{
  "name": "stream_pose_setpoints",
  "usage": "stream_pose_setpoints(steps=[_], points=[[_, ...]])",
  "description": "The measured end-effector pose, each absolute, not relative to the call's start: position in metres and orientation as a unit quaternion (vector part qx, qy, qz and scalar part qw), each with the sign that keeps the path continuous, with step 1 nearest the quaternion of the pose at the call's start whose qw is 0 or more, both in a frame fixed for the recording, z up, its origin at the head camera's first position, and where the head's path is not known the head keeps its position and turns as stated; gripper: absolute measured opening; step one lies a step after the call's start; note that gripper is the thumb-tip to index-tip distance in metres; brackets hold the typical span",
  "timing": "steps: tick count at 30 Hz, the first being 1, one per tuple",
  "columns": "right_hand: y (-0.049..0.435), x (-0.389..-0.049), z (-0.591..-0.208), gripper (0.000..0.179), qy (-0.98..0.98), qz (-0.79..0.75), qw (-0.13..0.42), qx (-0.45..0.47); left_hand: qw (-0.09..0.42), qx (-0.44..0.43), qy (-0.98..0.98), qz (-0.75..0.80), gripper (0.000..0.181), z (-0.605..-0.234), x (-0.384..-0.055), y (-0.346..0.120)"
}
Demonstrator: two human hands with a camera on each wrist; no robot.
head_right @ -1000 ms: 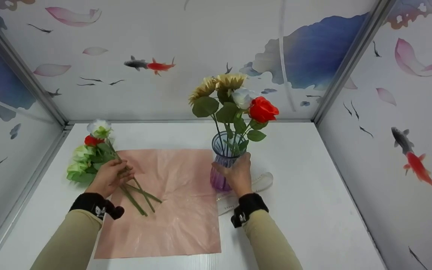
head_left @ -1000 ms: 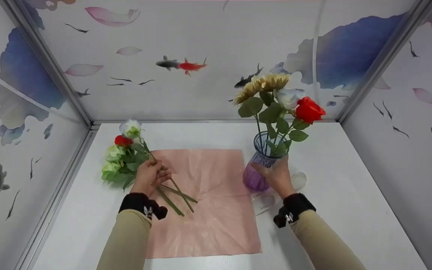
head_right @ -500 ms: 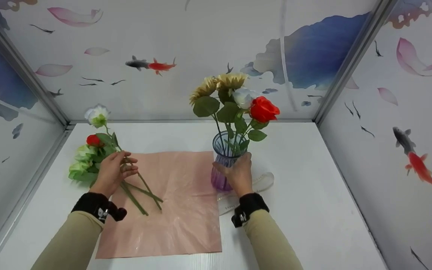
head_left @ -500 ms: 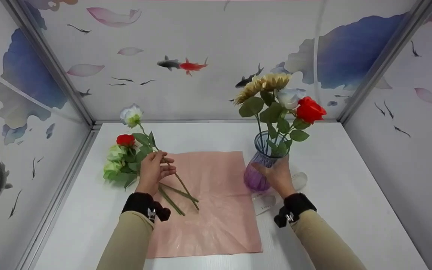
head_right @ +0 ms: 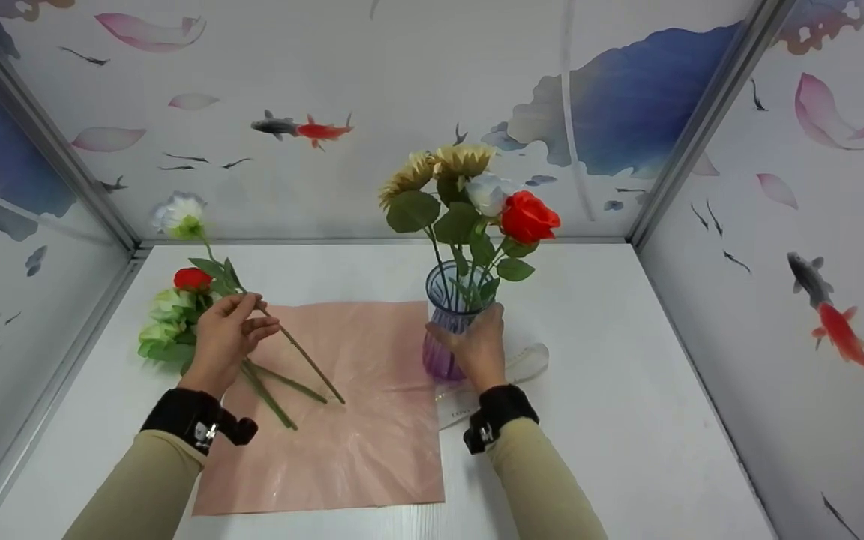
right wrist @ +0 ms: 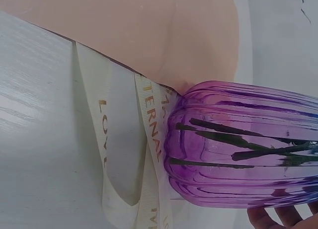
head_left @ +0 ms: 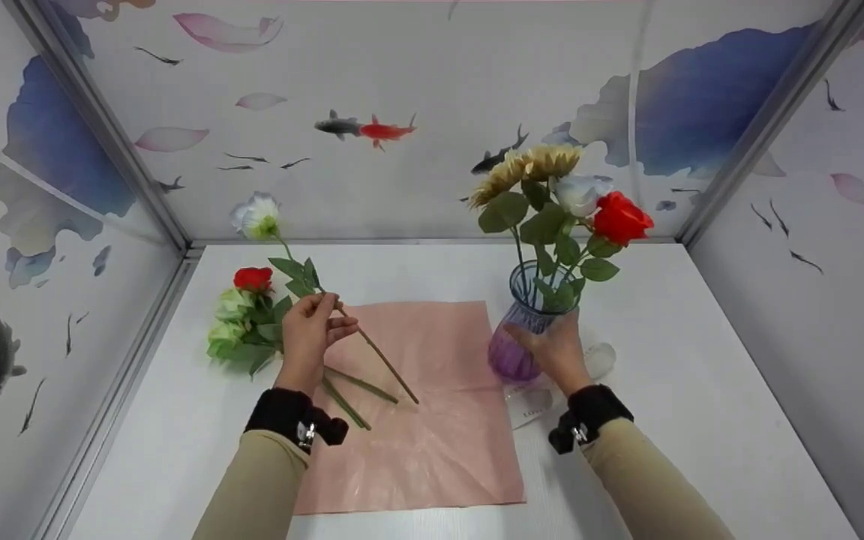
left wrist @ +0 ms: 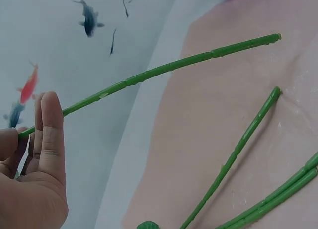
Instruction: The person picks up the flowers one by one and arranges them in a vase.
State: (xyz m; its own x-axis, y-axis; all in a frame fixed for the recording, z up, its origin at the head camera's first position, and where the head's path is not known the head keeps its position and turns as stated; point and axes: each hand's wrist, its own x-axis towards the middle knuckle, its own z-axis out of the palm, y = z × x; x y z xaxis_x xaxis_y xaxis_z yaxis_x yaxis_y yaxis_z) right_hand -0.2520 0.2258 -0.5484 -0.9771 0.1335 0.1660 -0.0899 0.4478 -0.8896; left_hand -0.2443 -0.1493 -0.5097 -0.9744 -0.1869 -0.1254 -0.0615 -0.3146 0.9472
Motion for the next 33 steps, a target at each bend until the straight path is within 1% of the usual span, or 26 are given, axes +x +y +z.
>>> stream_pose_setpoints(steps=[4, 11, 15, 23, 33], points=[[0.226, -0.252, -0.548, 0.112, -0.843, 0.528, 0.104, -0.013, 0.041, 0.089, -0.583, -0.806, 0.024, -0.502, -0.241, -0.14], [0.226, -0.251, -0.546, 0.117, -0.851, 0.516, 0.091, -0.028, 0.057, 0.026, -0.568, -0.821, 0.023, -0.486, -0.235, -0.124], [0.226, -0.251, -0.546, 0.115, -0.851, 0.516, 0.085, -0.034, 0.07, 0.004, -0.557, -0.828, 0.025, -0.477, -0.232, -0.117], [0.226, -0.252, -0.547, 0.112, -0.848, 0.52, 0.1, -0.019, 0.102, -0.021, -0.531, -0.841, 0.025, -0.463, -0.226, -0.109], [0.226, -0.251, -0.547, 0.11, -0.853, 0.512, 0.101, -0.02, 0.129, -0.044, -0.489, -0.862, 0.025, -0.447, -0.221, -0.102]])
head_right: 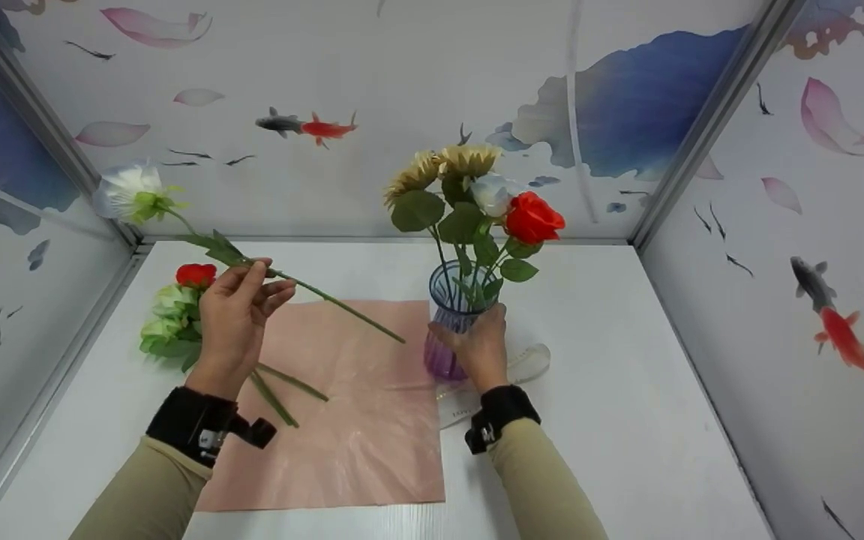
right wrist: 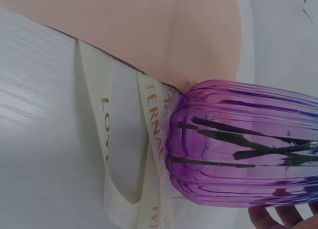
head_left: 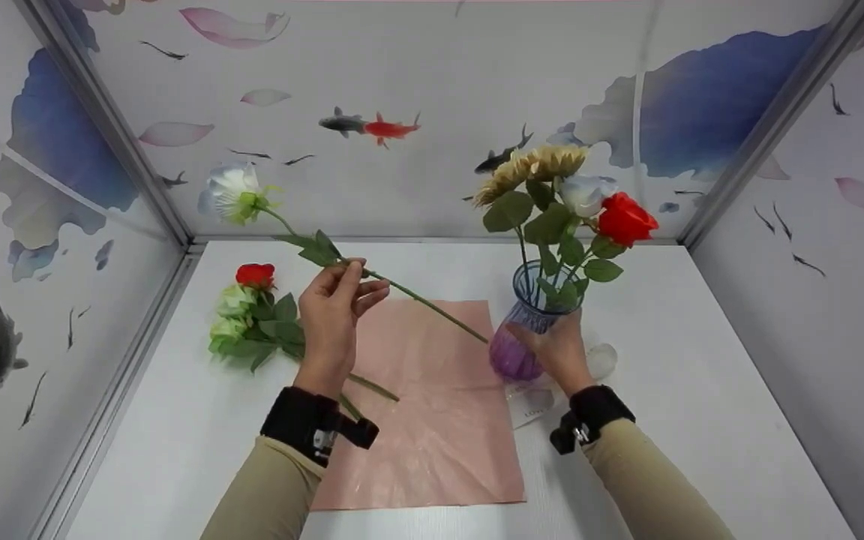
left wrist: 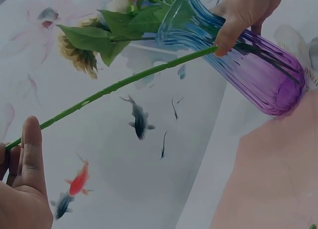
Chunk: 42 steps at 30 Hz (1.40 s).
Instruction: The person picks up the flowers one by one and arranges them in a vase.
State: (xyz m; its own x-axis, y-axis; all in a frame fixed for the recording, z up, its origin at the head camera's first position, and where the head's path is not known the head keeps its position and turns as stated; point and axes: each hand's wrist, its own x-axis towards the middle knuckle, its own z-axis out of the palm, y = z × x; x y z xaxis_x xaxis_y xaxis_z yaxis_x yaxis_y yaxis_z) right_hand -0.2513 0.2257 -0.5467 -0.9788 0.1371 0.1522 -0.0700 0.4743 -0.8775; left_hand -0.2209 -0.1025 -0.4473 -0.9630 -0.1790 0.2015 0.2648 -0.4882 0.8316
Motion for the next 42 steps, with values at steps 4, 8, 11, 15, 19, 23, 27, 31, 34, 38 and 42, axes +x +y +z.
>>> stream_pose_setpoints(steps=[4, 8, 11, 15, 19, 23, 27, 31, 34, 38, 42], points=[[0.226, -0.252, -0.547, 0.109, -0.852, 0.513, 0.104, -0.015, 0.14, -0.055, -0.476, -0.867, 0.023, -0.44, -0.22, -0.099], [0.225, -0.25, -0.546, 0.108, -0.851, 0.515, 0.105, -0.011, 0.146, -0.066, -0.466, -0.87, 0.022, -0.434, -0.219, -0.096], [0.225, -0.25, -0.546, 0.107, -0.848, 0.519, 0.106, -0.009, 0.148, -0.073, -0.46, -0.872, 0.021, -0.429, -0.22, -0.093], [0.225, -0.252, -0.548, 0.106, -0.847, 0.52, 0.107, -0.012, 0.15, -0.078, -0.459, -0.872, 0.021, -0.423, -0.222, -0.087], [0.225, -0.252, -0.549, 0.106, -0.85, 0.516, 0.103, -0.022, 0.148, -0.079, -0.457, -0.874, 0.022, -0.418, -0.225, -0.081], [0.225, -0.253, -0.55, 0.106, -0.844, 0.524, 0.111, -0.02, 0.142, -0.087, -0.454, -0.875, 0.022, -0.413, -0.226, -0.075], [0.225, -0.254, -0.55, 0.106, -0.844, 0.523, 0.112, -0.021, 0.139, -0.095, -0.458, -0.873, 0.024, -0.411, -0.228, -0.07], [0.225, -0.252, -0.55, 0.108, -0.849, 0.517, 0.102, -0.028, 0.138, -0.1, -0.466, -0.868, 0.026, -0.409, -0.229, -0.067], [0.225, -0.252, -0.55, 0.109, -0.848, 0.521, 0.099, -0.024, 0.146, -0.103, -0.47, -0.865, 0.026, -0.406, -0.229, -0.067], [0.225, -0.252, -0.549, 0.11, -0.846, 0.523, 0.104, -0.017, 0.16, -0.106, -0.474, -0.859, 0.027, -0.402, -0.229, -0.067], [0.225, -0.251, -0.548, 0.11, -0.852, 0.513, 0.104, -0.022, 0.162, -0.108, -0.479, -0.856, 0.027, -0.4, -0.231, -0.064]])
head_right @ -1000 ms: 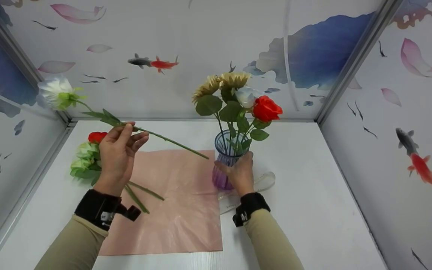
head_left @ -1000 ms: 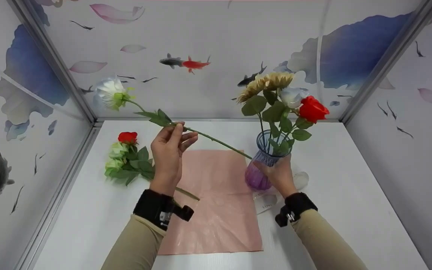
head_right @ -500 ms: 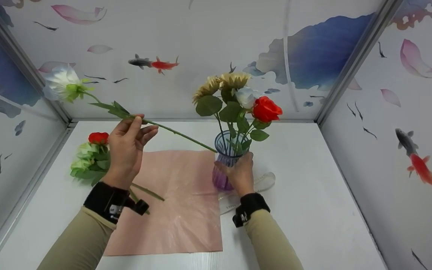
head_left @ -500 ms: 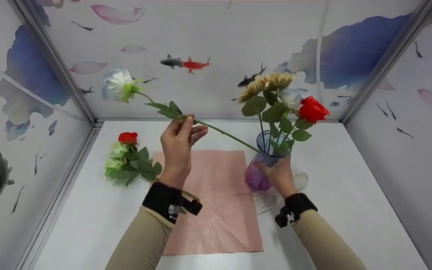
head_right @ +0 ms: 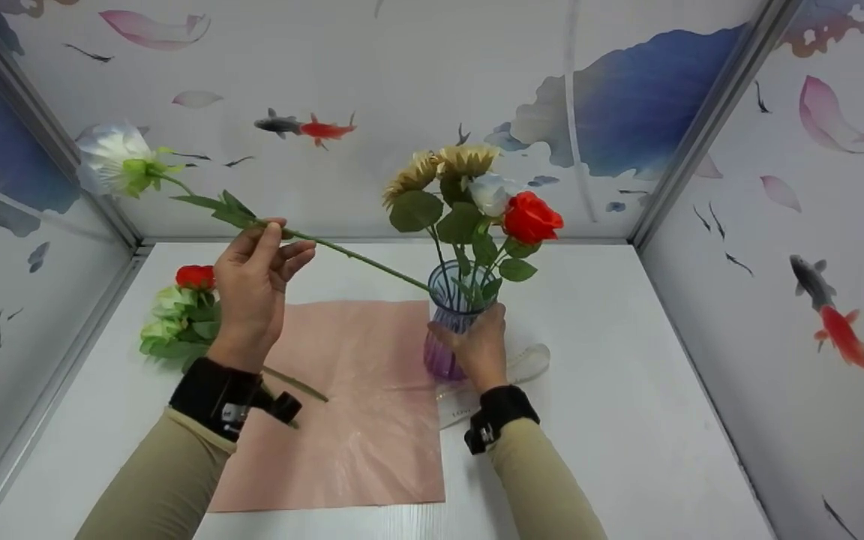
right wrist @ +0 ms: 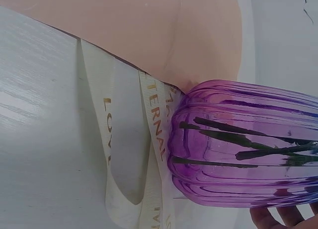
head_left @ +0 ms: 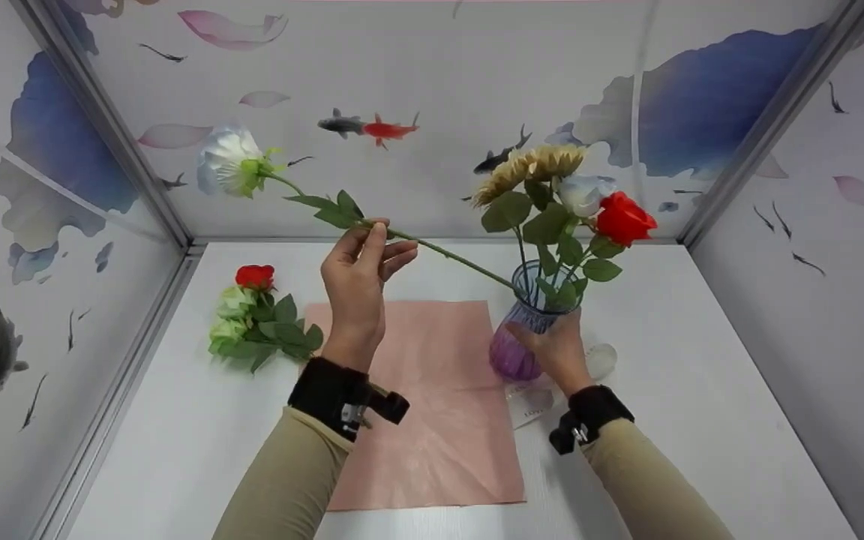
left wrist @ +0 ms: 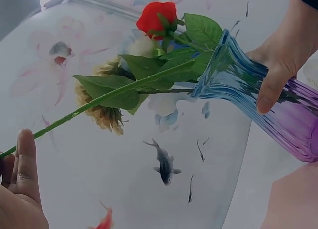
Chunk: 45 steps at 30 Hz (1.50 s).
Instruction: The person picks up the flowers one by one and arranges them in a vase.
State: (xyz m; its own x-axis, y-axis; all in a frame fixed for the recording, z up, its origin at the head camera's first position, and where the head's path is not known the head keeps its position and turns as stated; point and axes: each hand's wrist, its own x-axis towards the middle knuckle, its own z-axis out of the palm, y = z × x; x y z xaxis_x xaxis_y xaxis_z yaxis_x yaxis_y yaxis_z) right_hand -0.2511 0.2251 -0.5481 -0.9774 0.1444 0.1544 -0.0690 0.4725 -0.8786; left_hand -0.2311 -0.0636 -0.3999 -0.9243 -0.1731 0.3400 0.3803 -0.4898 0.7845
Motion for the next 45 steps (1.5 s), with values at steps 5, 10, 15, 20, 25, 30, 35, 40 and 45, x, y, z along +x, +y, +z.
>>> stream_pose_setpoints(steps=[5, 10, 15, 20, 25, 30, 35, 40, 45], points=[[0.225, -0.251, -0.549, 0.111, -0.854, 0.509, 0.103, -0.028, 0.163, -0.111, -0.506, -0.839, 0.026, -0.399, -0.234, -0.055], [0.225, -0.252, -0.55, 0.109, -0.851, 0.513, 0.109, -0.024, 0.173, -0.114, -0.562, -0.801, 0.023, -0.4, -0.235, -0.044], [0.225, -0.252, -0.55, 0.107, -0.845, 0.521, 0.118, -0.019, 0.181, -0.12, -0.6, -0.77, 0.022, -0.403, -0.237, -0.034], [0.225, -0.253, -0.55, 0.106, -0.843, 0.524, 0.123, -0.012, 0.201, -0.124, -0.636, -0.735, 0.019, -0.404, -0.239, -0.023], [0.226, -0.253, -0.551, 0.108, -0.841, 0.529, 0.117, -0.009, 0.207, -0.118, -0.668, -0.705, 0.017, -0.405, -0.241, -0.014], [0.226, -0.253, -0.55, 0.11, -0.846, 0.522, 0.104, -0.019, 0.198, -0.119, -0.685, -0.691, 0.016, -0.409, -0.245, -0.004], [0.226, -0.254, -0.551, 0.111, -0.847, 0.522, 0.102, -0.022, 0.177, -0.117, -0.7, -0.682, 0.015, -0.413, -0.247, 0.005], [0.226, -0.254, -0.551, 0.109, -0.844, 0.524, 0.116, -0.013, 0.158, -0.111, -0.72, -0.666, 0.016, -0.417, -0.248, 0.014], [0.226, -0.255, -0.552, 0.104, -0.842, 0.523, 0.135, -0.003, 0.147, -0.105, -0.73, -0.659, 0.017, -0.42, -0.251, 0.022]])
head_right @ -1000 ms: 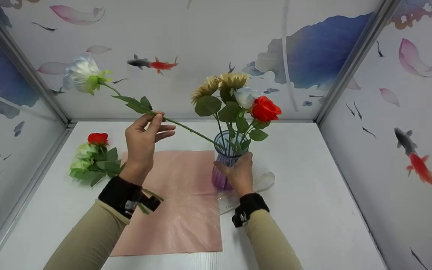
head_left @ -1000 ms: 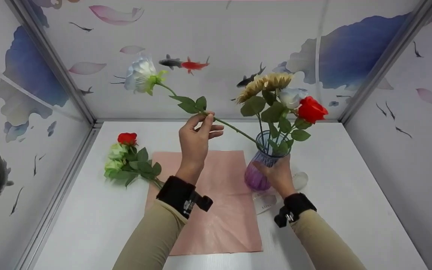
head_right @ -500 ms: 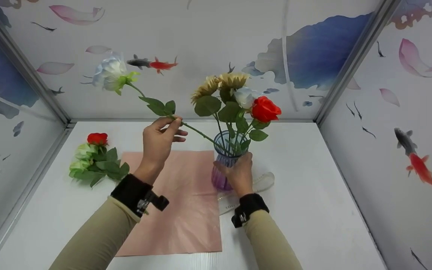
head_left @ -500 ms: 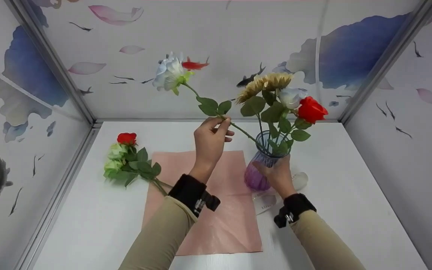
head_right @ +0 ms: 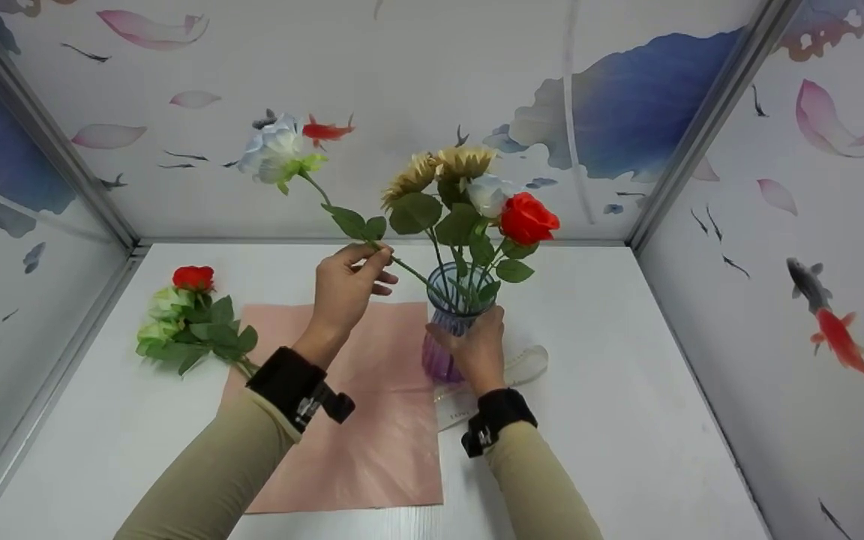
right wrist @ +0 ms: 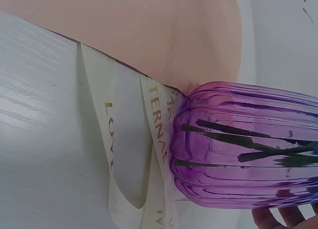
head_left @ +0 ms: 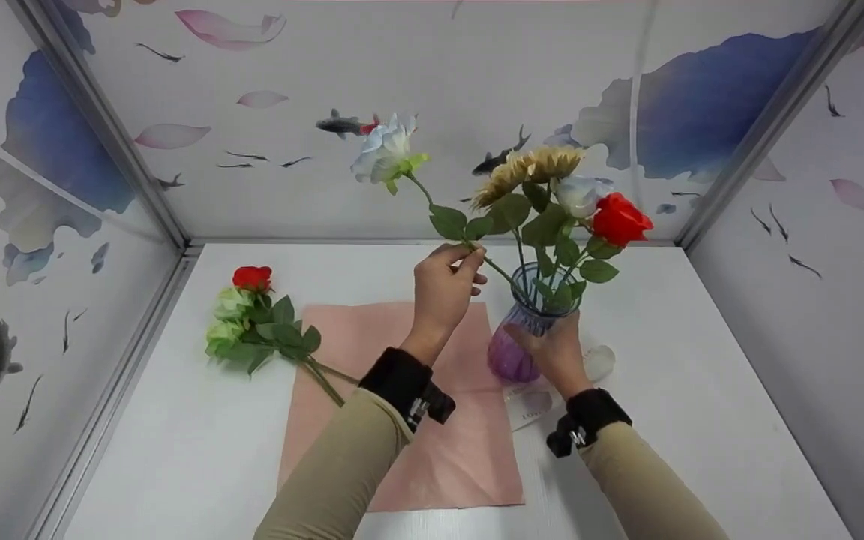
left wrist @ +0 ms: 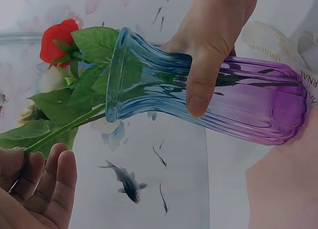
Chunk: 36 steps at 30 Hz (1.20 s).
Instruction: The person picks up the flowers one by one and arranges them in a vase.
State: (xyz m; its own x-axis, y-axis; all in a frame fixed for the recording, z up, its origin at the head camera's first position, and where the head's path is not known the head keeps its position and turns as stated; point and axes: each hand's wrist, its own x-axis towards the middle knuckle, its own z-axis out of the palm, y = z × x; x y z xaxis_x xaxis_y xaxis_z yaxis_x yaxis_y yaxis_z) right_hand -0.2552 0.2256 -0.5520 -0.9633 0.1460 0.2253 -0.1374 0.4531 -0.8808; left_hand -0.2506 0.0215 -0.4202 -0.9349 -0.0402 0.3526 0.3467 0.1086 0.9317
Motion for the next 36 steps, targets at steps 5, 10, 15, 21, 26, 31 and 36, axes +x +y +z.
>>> stream_pose_setpoints(steps=[5, 10, 15, 21, 26, 31, 36], points=[[0.226, -0.257, -0.554, 0.103, -0.838, 0.524, 0.149, 0.009, 0.14, -0.103, -0.745, -0.644, 0.019, -0.423, -0.254, 0.027], [0.226, -0.256, -0.554, 0.103, -0.838, 0.526, 0.148, 0.011, 0.118, -0.093, -0.763, -0.629, 0.021, -0.427, -0.256, 0.033], [0.226, -0.255, -0.554, 0.101, -0.841, 0.519, 0.154, 0.012, 0.098, -0.089, -0.786, -0.604, 0.021, -0.429, -0.259, 0.039], [0.226, -0.255, -0.555, 0.101, -0.851, 0.495, 0.172, 0.023, 0.074, -0.083, -0.807, -0.58, 0.022, -0.432, -0.261, 0.046], [0.227, -0.255, -0.556, 0.1, -0.851, 0.489, 0.189, 0.037, 0.064, -0.08, -0.811, -0.576, 0.022, -0.433, -0.264, 0.05], [0.227, -0.254, -0.557, 0.102, -0.854, 0.487, 0.181, 0.03, 0.067, -0.081, -0.822, -0.56, 0.021, -0.436, -0.268, 0.056], [0.227, -0.253, -0.556, 0.105, -0.859, 0.482, 0.171, 0.025, 0.074, -0.083, -0.835, -0.539, 0.021, -0.436, -0.272, 0.061]])
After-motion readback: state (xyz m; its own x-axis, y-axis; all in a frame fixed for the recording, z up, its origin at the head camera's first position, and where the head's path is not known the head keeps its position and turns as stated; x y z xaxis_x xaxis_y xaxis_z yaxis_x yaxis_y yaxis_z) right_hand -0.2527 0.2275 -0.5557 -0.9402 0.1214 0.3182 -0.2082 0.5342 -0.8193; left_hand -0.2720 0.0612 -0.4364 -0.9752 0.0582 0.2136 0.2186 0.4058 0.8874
